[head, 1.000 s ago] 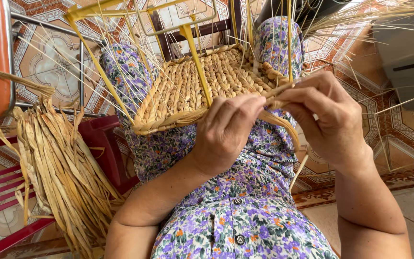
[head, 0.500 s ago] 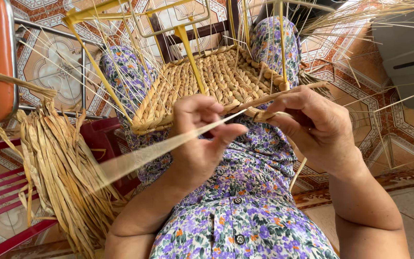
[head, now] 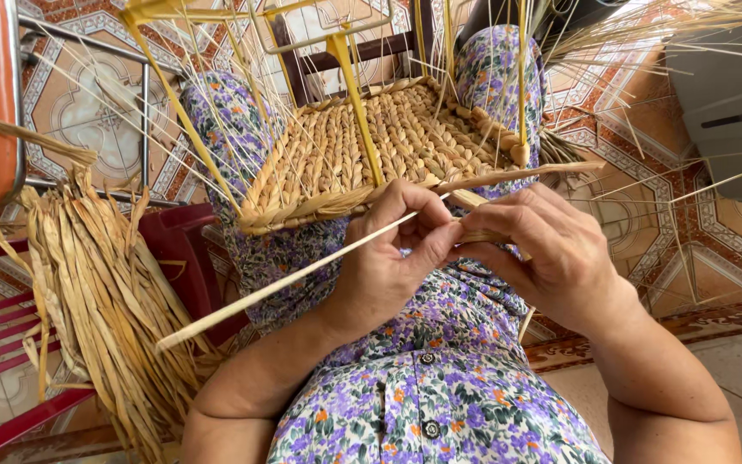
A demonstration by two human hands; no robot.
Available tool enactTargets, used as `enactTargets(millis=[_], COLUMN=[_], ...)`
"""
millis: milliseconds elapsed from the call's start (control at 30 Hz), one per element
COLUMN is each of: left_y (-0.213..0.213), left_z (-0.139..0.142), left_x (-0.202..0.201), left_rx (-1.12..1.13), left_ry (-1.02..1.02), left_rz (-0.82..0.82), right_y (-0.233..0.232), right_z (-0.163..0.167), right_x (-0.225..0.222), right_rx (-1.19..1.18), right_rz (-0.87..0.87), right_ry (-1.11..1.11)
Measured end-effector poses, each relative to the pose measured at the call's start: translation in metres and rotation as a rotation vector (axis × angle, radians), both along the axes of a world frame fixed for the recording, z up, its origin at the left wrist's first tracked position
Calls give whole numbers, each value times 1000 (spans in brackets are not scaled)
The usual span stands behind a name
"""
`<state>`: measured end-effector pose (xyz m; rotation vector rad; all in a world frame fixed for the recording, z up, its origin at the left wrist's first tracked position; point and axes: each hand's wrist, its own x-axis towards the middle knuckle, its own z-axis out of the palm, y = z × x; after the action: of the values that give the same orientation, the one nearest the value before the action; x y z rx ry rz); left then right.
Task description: The person weaves dried palm leaves into a basket frame held between their legs. They repeatedly pull strands through the existing weave, tighten them, and occasionally reach for additional strands from a nearby bundle.
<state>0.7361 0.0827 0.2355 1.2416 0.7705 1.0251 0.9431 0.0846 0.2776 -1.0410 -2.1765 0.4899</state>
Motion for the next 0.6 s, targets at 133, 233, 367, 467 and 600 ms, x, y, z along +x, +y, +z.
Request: enactTargets(millis=[133,233,367,467,600], left_y=[4,5,7,13,22], left_z=[5,6,3,0,-1], left_x=[-2,-9,-3,11,19], left_rx=[95,293,552,640,800], left_ry=[17,277,569,515,778], left_rz=[-2,112,229,265,328], right_y=[-3,-1,3,8,19], right_z=[0,5,18,25,24], right_x=[-1,5,14,12,7], right_rx=[-6,-120,-8,29,38], right_rz=[-53,-148,-189,-203,-242], right_ry=[-27,49,39,38,-39])
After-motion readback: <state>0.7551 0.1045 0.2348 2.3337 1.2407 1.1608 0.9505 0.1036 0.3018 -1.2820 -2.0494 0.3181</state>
